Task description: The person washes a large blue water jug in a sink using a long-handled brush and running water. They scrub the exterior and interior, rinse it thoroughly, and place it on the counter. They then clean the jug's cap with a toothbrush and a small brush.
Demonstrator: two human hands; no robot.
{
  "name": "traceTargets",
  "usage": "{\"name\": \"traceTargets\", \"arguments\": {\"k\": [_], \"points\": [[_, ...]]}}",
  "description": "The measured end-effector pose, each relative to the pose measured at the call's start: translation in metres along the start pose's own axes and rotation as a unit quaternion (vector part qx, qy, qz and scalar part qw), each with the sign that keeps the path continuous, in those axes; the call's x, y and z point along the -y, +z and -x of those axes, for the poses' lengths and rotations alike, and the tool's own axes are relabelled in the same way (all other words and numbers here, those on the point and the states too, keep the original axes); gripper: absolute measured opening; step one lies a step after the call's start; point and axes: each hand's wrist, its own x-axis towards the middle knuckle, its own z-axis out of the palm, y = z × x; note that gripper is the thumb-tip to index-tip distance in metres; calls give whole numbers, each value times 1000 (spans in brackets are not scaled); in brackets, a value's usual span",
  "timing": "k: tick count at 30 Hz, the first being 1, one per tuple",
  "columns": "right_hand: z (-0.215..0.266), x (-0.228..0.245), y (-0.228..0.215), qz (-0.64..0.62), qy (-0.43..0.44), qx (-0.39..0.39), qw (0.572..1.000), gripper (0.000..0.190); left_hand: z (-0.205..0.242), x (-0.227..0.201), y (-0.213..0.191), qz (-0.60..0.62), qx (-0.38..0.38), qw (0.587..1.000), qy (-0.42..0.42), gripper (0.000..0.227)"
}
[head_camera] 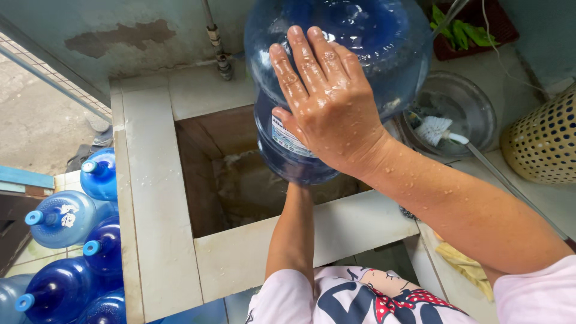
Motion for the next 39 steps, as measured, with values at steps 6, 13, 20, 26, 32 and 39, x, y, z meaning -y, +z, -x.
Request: {"name": "traceTargets", "arguments": {"k": [6,13,20,26,32,39], "points": [[-1,-7,-9,-27,9,-1,1000,85,-2,8,3,8,-3,1000,5,40],[-1,-5,-11,-28,-5,-21,999,81,-3,7,6,7,-1,1000,12,33],[-5,3,-22,-42,-14,-41,998,72,-3,18,5,0,-1,1000,2,27],[5,0,-26,-74,-8,-31,997,68,-7,32,-7,-1,-28,1000,-8,22],[47,-45,-13,-48,54,-41,997,63,-14,9,-77,-3,-129,992,6,18],[212,-88,126,-423,425,-83,796,69,-24,-129,-123,-52,-239,957,159,15]]}}
